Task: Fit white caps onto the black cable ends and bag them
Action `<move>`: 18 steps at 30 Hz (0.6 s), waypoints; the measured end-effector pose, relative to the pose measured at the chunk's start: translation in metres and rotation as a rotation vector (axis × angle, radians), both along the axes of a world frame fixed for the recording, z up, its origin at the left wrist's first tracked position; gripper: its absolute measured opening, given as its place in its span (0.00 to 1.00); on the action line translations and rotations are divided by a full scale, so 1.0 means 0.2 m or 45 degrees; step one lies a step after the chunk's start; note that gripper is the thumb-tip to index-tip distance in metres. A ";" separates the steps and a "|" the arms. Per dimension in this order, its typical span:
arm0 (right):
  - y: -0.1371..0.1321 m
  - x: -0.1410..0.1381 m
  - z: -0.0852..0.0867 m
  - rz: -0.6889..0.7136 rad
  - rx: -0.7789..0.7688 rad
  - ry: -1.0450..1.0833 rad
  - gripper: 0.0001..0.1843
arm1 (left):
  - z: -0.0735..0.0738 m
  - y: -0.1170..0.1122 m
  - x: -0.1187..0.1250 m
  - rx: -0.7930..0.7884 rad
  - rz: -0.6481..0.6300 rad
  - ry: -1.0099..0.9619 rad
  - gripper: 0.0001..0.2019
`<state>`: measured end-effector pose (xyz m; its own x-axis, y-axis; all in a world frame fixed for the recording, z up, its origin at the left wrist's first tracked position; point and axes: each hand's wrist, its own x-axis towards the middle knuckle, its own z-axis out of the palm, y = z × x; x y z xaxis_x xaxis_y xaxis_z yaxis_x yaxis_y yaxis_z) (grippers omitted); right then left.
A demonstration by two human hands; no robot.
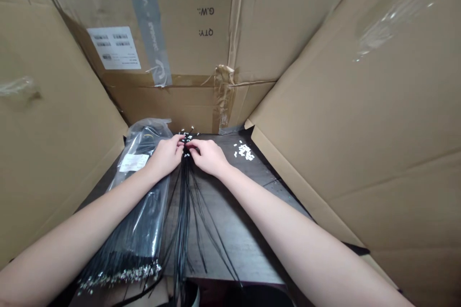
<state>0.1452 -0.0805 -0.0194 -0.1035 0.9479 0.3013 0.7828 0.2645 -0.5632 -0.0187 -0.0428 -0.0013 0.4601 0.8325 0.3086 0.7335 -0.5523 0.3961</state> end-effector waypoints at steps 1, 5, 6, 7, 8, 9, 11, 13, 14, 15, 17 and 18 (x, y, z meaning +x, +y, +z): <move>0.00 0.00 0.00 -0.006 0.016 -0.005 0.17 | 0.01 0.00 0.00 0.028 -0.001 -0.032 0.19; 0.00 0.01 0.00 -0.024 0.052 -0.013 0.14 | 0.12 -0.02 0.01 0.266 -0.015 -0.165 0.16; 0.00 0.01 0.00 -0.022 0.040 -0.021 0.12 | 0.17 -0.03 0.01 0.286 -0.043 -0.196 0.15; 0.00 0.01 -0.01 -0.029 0.036 -0.021 0.11 | 0.22 -0.05 0.01 0.267 -0.064 -0.242 0.14; 0.00 0.01 -0.01 -0.021 0.035 -0.017 0.12 | 0.29 -0.07 0.01 0.209 -0.092 -0.292 0.14; -0.01 0.01 -0.01 -0.011 0.035 -0.012 0.13 | 0.35 -0.09 0.00 0.134 -0.133 -0.326 0.15; -0.01 0.02 -0.02 0.011 0.029 -0.018 0.15 | 0.47 -0.15 -0.02 -0.031 -0.207 -0.269 0.14; -0.01 0.02 -0.03 0.006 0.038 -0.046 0.15 | 0.55 -0.25 -0.07 -0.161 -0.232 -0.189 0.12; -0.01 0.02 -0.04 -0.002 0.034 -0.056 0.15 | 0.57 -0.31 -0.11 -0.197 -0.215 -0.170 0.11; -0.01 0.02 -0.04 -0.011 0.031 -0.055 0.16 | 0.57 -0.39 -0.16 -0.209 -0.177 -0.148 0.11; 0.00 0.02 -0.05 -0.015 0.023 -0.045 0.15 | 0.53 -0.55 -0.27 -0.227 -0.079 -0.082 0.11; 0.00 0.02 -0.05 -0.016 0.019 -0.040 0.15 | 0.50 -0.64 -0.34 -0.227 0.004 -0.080 0.11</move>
